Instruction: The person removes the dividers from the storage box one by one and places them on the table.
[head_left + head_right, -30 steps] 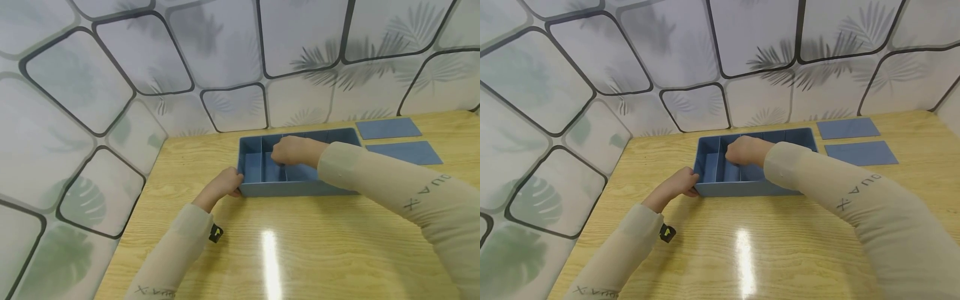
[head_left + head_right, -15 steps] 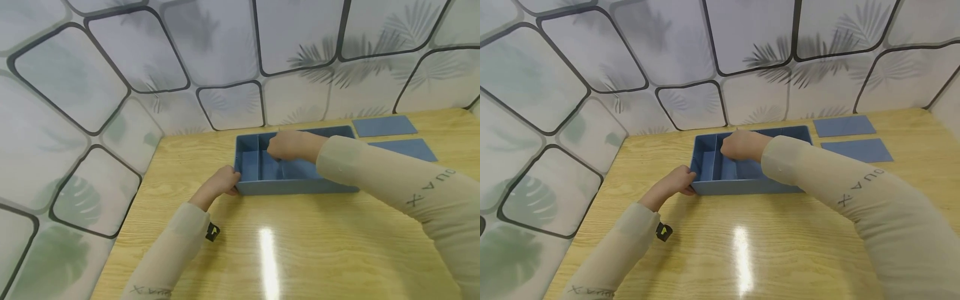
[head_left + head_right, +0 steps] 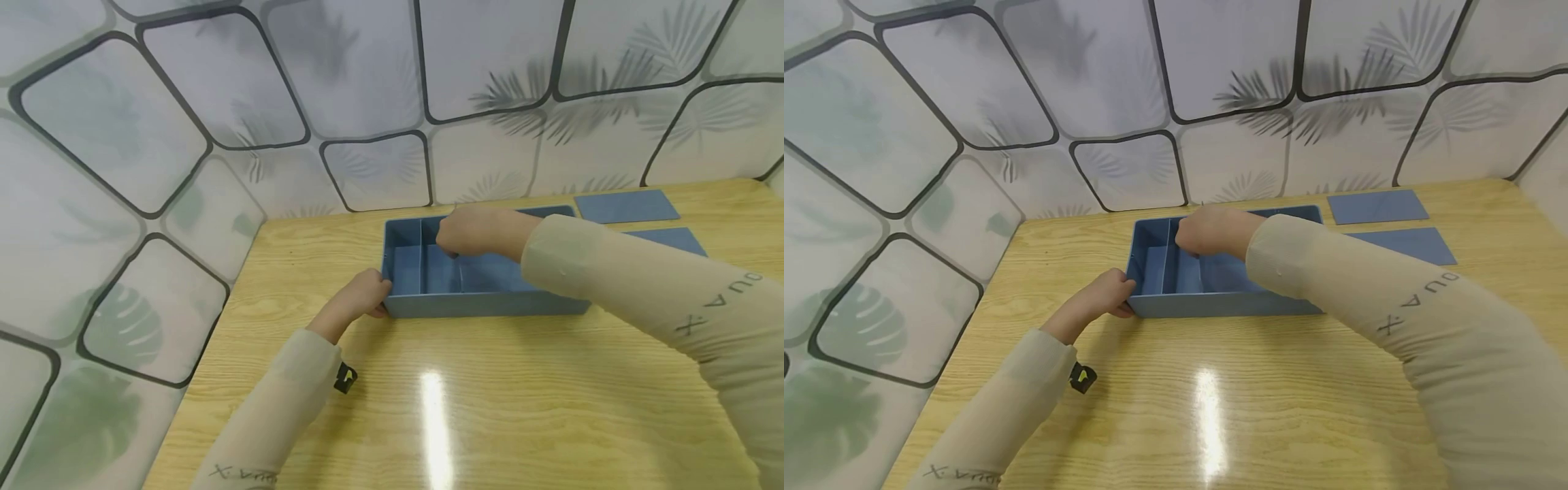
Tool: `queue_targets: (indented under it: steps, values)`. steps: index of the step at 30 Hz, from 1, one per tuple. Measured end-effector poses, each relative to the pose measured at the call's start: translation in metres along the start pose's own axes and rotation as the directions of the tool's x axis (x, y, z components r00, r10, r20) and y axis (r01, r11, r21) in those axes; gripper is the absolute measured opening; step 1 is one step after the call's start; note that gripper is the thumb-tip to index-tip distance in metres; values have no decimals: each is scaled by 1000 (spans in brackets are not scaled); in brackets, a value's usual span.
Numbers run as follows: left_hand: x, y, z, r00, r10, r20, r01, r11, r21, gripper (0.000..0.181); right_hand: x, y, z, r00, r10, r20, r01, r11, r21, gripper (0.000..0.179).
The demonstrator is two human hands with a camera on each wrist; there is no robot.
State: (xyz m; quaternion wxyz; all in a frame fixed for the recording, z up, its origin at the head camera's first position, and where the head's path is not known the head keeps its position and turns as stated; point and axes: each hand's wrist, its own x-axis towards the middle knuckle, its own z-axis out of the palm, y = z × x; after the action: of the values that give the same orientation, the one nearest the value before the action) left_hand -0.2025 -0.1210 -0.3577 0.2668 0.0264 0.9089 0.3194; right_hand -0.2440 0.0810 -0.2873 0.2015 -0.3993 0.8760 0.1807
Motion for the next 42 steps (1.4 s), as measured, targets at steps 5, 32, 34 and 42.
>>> queue_targets:
  steps: [5,32,34,42]
  values:
    - [0,0,1,1000,-4,0,4,1000,-1,28,-3,1,-5,1000,-16,6,16,999,-32,24]
    - [7,2,6,1000,5,3,-4,1000,-12,32,-50,22,-23,993,67,-95,-65,998,14,19]
    - [7,2,7,1000,-2,5,2,1000,-7,32,-53,25,-21,990,72,-118,-73,997,-2,12]
    - [6,-1,11,1000,-2,14,2,1000,-8,29,-68,30,-18,986,89,-139,-99,993,-69,12]
